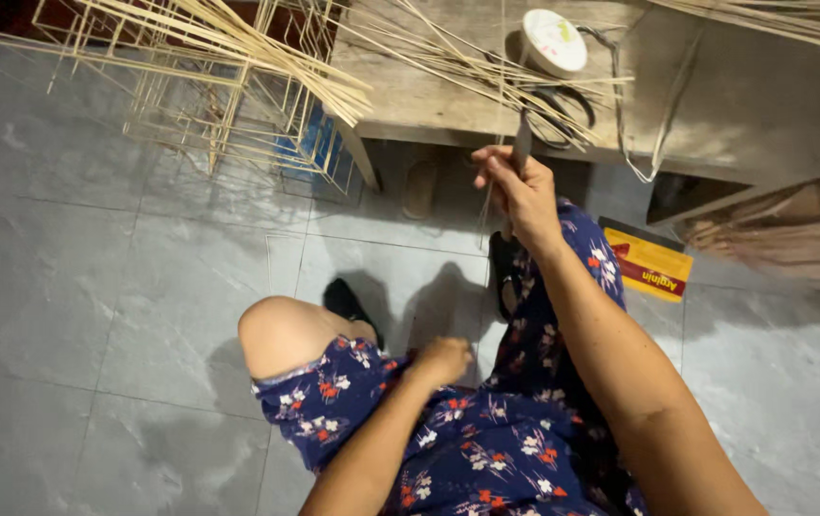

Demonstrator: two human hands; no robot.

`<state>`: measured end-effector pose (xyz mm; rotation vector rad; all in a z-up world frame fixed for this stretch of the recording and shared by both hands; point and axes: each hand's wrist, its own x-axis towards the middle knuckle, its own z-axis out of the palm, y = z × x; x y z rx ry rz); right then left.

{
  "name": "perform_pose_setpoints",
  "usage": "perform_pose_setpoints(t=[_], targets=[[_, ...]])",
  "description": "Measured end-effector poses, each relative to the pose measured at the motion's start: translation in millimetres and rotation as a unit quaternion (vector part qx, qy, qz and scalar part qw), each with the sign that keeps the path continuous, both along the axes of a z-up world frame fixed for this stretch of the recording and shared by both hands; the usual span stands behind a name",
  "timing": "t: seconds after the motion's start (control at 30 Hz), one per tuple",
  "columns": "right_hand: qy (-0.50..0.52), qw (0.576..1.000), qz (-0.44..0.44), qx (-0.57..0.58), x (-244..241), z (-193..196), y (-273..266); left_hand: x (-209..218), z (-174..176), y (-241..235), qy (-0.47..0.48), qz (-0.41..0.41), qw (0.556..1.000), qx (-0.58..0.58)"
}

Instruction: The person sits on the floor and repeatedly shaves thin bamboo strips using a small knife. They pick up each strip, run the blade along its length to thin it, and place the finished pieces aside on a nearby table.

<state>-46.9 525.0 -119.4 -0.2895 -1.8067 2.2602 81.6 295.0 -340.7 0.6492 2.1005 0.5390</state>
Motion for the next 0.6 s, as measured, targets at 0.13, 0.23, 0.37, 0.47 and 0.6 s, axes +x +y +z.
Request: perform_pose_setpoints(t=[0.13,0.23,0.37,0.47,0.6], targets=[[-0.024,0.999,0.002,0.021,-23.0,-19.2,6.5,21.4,-55.3,5.6,-0.117,-0.113,0.981,-0.104],[-0.073,0.997,0.013,0.001,-33.9,-25.9,1.1,29.2,-64.8,5.8,-0.181,-0.153,0.961,-0.142],[-0.165,0.985,0.045,0.007,-54.5,-37.9,-11.3,-18.0,-75.2,17.6,-0.209,-0.174,0.950,-0.152],[-0.156,0.982,0.104,-0.019,-68.4,-49.1,-7.9,-61.1,-82.2,27.6,-0.227,-0.205,0.940,-0.154],[-0.192,0.973,0.117,-0.055,-87.7,-58.1,8.0,-100.9,-85.8,43.4,-0.239,-0.235,0.930,-0.152]])
